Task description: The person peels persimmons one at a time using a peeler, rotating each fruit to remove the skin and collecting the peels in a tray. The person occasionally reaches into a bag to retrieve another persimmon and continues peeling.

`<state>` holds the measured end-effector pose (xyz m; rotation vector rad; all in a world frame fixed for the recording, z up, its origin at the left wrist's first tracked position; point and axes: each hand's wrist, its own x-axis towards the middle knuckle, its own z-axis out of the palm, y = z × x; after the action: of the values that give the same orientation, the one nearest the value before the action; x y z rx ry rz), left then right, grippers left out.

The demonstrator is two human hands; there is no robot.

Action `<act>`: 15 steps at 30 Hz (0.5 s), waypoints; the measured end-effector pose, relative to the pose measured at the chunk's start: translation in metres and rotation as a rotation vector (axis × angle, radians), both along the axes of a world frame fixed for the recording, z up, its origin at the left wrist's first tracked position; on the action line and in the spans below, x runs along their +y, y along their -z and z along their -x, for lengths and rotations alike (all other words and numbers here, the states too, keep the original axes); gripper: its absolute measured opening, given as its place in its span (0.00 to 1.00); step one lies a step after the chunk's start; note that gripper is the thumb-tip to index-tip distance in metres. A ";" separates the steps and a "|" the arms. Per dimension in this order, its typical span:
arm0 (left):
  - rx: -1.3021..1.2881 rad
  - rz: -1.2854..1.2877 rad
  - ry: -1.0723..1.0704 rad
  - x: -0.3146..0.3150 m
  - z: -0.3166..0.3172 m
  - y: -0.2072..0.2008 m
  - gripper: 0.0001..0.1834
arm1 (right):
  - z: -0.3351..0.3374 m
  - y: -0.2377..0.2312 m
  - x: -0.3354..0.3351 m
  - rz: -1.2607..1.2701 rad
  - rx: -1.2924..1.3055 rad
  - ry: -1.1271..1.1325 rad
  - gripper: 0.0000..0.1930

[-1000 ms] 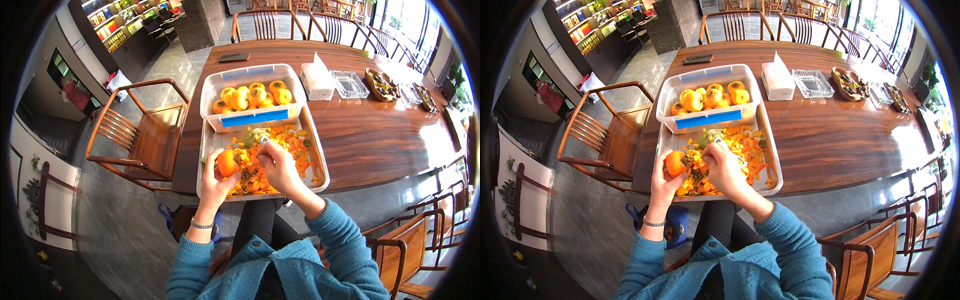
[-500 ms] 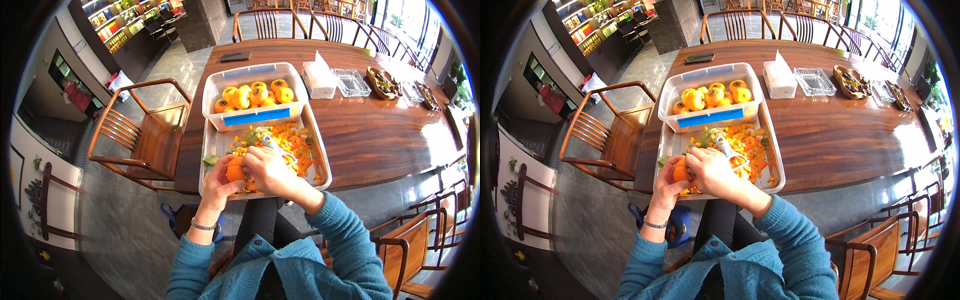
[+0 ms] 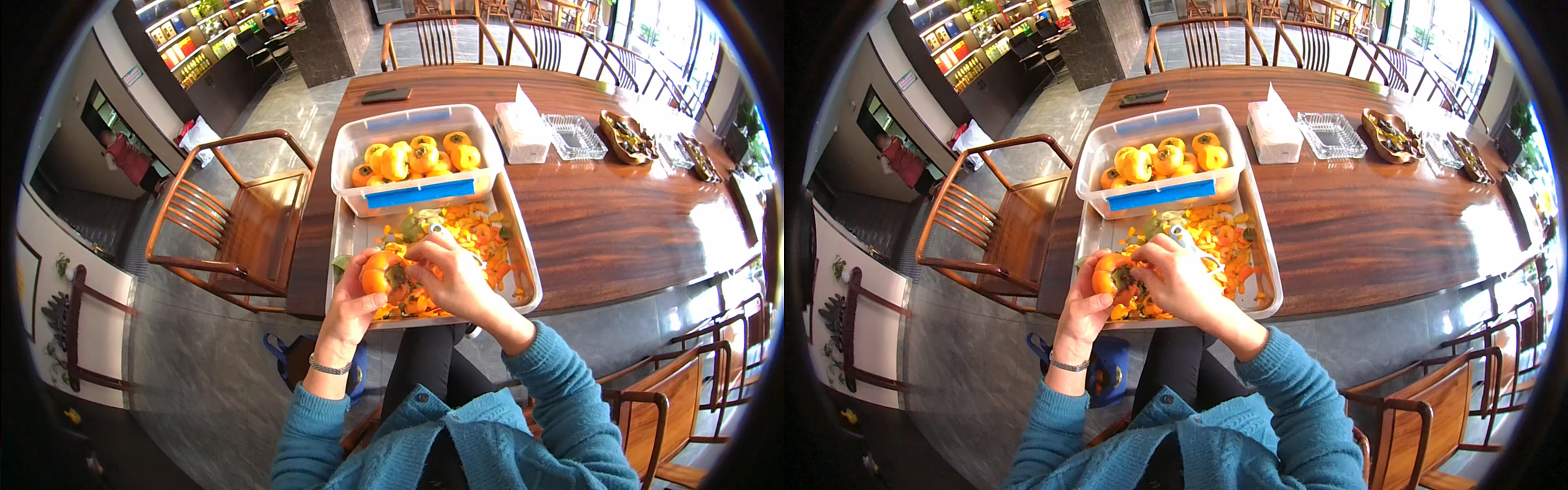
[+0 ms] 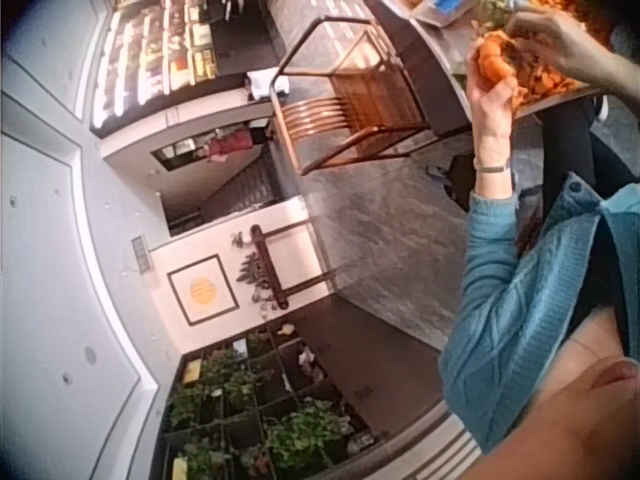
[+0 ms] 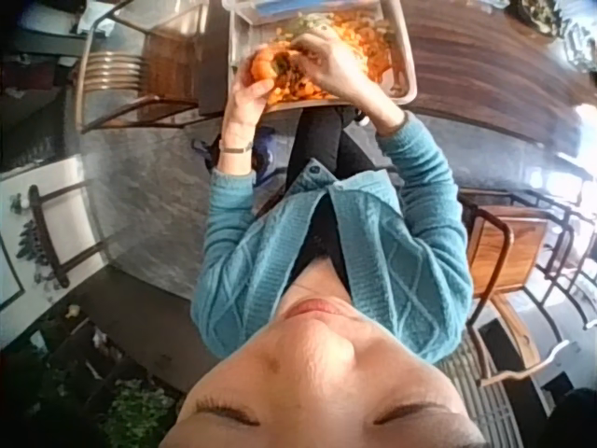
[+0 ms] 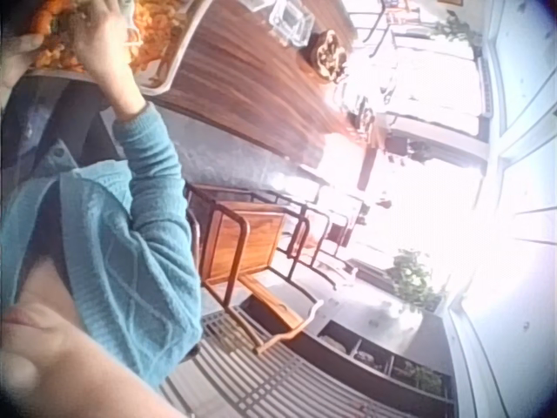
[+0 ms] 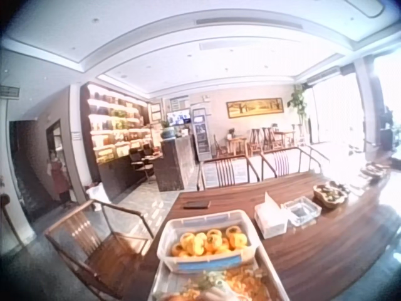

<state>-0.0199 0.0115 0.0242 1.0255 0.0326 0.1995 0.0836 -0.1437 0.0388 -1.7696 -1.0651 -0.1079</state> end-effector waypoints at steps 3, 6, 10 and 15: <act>0.015 -0.055 0.009 0.000 0.001 -0.003 0.37 | 0.002 -0.004 0.001 0.042 -0.002 -0.017 0.05; 0.047 -0.171 0.004 -0.002 0.002 -0.003 0.37 | 0.002 -0.003 0.004 0.076 -0.126 -0.004 0.05; -0.024 -0.126 -0.098 -0.011 -0.002 0.002 0.36 | 0.007 0.006 0.009 0.058 0.085 0.043 0.04; -0.150 -0.004 -0.152 -0.002 -0.006 0.002 0.37 | 0.018 0.010 0.008 -0.062 0.150 0.091 0.04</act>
<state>-0.0134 0.0093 0.0220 1.0106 -0.0268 0.4144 0.0656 -0.1357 0.0284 -1.7420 -0.8649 -0.0622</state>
